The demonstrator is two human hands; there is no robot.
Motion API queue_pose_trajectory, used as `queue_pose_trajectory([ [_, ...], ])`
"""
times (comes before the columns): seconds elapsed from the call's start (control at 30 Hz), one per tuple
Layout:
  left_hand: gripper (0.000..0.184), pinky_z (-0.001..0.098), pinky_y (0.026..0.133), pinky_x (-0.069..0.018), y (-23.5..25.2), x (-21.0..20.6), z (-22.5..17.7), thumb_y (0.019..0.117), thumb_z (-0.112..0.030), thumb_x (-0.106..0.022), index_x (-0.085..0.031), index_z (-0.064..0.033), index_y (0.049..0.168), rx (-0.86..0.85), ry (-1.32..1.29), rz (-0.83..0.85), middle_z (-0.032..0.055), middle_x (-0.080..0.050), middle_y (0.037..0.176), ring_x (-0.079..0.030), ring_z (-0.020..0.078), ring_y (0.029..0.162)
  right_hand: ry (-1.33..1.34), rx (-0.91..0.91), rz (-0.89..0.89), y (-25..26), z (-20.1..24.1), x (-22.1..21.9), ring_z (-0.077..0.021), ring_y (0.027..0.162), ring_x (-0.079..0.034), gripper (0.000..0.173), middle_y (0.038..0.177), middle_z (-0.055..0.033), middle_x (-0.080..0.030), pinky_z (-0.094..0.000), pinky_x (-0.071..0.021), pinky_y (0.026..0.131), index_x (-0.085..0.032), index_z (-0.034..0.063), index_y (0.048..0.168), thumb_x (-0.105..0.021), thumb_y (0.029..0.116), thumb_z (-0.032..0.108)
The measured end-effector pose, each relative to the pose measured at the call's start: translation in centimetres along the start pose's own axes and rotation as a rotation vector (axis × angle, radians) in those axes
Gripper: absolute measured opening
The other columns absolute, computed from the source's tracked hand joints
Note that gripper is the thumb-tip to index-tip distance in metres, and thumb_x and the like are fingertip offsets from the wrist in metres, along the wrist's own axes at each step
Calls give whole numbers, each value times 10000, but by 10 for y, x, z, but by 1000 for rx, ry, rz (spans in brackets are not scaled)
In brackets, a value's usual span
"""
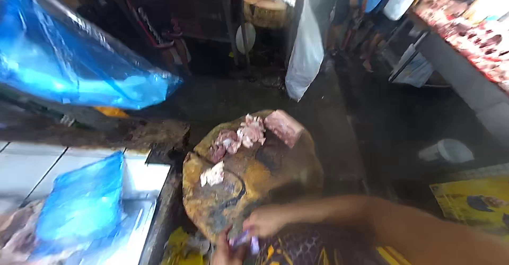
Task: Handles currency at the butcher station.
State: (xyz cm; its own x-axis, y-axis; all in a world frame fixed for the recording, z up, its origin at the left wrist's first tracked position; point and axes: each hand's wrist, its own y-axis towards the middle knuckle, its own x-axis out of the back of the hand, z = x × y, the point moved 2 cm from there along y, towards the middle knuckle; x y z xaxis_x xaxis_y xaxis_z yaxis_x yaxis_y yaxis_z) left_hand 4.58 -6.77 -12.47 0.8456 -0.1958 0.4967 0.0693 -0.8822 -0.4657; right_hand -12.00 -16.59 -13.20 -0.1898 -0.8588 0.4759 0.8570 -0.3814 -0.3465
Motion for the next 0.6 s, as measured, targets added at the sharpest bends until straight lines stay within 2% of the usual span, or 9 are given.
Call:
queue_pose_trajectory([
  [0.07,688,468,738,-627,3,-2,-5,853,-191,-823,-499,-100,1454,36,-124,-109,120,-732,1044,-729,223,809,107,-18,-79,-4,-6,4,-335,974,-684,264,992,-205,-700,-564,-532,890,-689,-19,1107,-585,1047,216],
  [0.13,632,372,696,-647,12,-12,-4,843,-119,-810,-503,-8,1384,2,-455,-197,121,-730,1046,-736,192,811,342,-93,-156,-11,-15,12,-238,874,-651,281,963,-168,-680,-445,-534,831,-674,-29,1119,-552,1064,218],
  [0.17,626,384,753,-642,19,-20,-2,866,-91,-758,-448,36,1396,-46,-655,-196,147,-712,1077,-730,215,874,497,-158,-205,-13,-21,12,-145,725,-581,285,876,-102,-638,-334,-504,693,-665,1,1117,-538,1075,253],
  [0.2,614,412,848,-625,23,-29,0,907,-114,-699,-398,39,1420,-81,-804,-153,157,-700,1122,-721,234,964,663,-225,-243,-16,-28,8,-72,553,-471,280,740,-29,-547,-243,-426,525,-648,46,1099,-539,1078,303],
  [0.27,557,452,995,-569,29,-43,2,977,-220,-623,-428,26,1437,-91,-906,-44,168,-672,1231,-679,260,1114,899,-297,-253,-15,-39,-3,-44,426,-372,265,612,16,-456,-207,-346,409,-645,95,1107,-565,1066,344],
  [0.33,436,447,1012,-553,39,-57,-1,1013,-262,-587,-543,17,1346,-36,-924,-18,152,-691,1198,-676,248,1110,973,-286,-232,-11,-50,-12,-57,410,-378,244,591,6,-454,-214,-350,396,-643,104,1105,-583,1058,337],
  [0.4,320,457,986,-560,45,-68,-9,1059,-207,-524,-590,18,1277,43,-986,-59,156,-698,1154,-683,253,1073,980,-284,-212,-12,-53,-18,-62,416,-389,229,612,-9,-474,-218,-358,399,-646,118,1160,-574,1063,312],
  [0.5,296,454,960,-561,49,-72,-13,1078,-169,-485,-612,-3,1288,108,-1074,-103,155,-697,1166,-682,256,1063,990,-310,-185,-11,-53,-20,-59,420,-388,232,653,-21,-514,-213,-347,396,-649,133,1230,-558,1069,274],
  [0.6,333,451,1004,-534,46,-71,-14,1057,-171,-467,-589,-38,1338,116,-1141,-61,143,-671,1240,-653,252,1133,947,-291,-156,-12,-53,-14,-65,419,-383,223,679,-31,-534,-216,-340,388,-658,112,1184,-573,1065,280],
])
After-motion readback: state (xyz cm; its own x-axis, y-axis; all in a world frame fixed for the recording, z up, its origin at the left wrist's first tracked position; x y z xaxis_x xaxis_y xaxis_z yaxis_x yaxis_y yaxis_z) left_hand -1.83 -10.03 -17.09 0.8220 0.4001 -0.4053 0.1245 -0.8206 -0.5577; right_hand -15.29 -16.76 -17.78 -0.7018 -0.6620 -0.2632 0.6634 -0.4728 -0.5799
